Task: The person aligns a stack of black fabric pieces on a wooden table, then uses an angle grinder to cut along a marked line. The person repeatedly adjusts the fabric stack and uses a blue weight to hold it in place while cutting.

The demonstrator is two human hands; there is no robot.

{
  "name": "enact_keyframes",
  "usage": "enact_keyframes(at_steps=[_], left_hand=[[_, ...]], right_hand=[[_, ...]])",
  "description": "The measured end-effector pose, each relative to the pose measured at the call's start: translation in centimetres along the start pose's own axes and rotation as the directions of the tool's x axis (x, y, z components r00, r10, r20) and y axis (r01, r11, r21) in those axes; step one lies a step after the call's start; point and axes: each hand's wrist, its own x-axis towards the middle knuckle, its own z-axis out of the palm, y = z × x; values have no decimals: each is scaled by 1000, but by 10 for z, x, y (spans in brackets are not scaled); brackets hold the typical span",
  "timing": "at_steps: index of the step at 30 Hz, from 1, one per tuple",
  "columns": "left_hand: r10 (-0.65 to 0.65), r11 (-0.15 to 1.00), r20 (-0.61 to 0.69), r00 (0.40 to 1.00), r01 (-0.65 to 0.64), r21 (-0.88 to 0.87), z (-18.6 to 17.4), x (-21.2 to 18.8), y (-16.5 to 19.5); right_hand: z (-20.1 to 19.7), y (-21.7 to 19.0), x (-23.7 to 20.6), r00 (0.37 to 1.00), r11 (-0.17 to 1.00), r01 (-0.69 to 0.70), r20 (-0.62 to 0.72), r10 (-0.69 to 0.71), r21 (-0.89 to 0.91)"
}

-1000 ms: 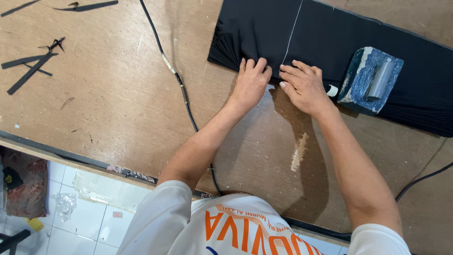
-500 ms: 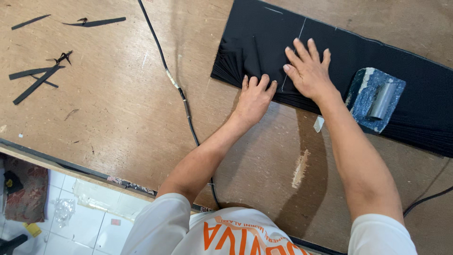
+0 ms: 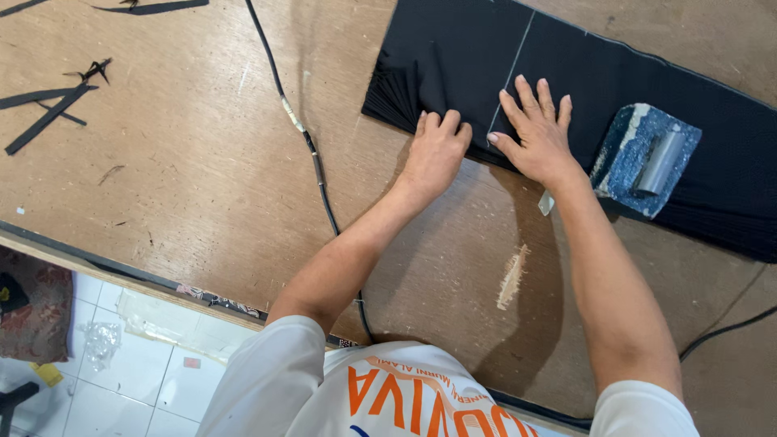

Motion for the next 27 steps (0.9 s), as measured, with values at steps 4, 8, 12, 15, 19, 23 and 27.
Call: enact_keyframes(at_steps=[4, 8, 12, 15, 19, 23, 27], left_hand=[[8, 999, -7, 1000, -8, 37, -4, -4, 4], [14, 997, -46, 999, -10, 81, -17, -2, 6], [-2, 991, -41, 999, 8, 131, -33, 4, 15], [19, 993, -52, 998, -13, 120, -39, 10, 26], [153, 987, -125, 980, -158, -35, -22, 45, 46], [190, 955, -23, 981, -191, -227, 8, 82, 45], [32, 972, 414, 910, 68, -223, 20, 76, 13]], right_hand=[[4, -12, -4, 999, 998, -54, -13, 53, -37], [-1, -25, -5, 998, 993, -58, -12, 57, -98], [-4, -35, -4, 997, 988, -81, -11, 80, -131], [-3, -37, -8, 995, 985, -95, -16, 94, -141], [-3, -35, -10, 996, 977, -91, 5, 94, -194], [-6, -34, -10, 994, 989, 9, -110, -25, -146], [-6, -36, -14, 986, 974, -145, 56, 157, -173]])
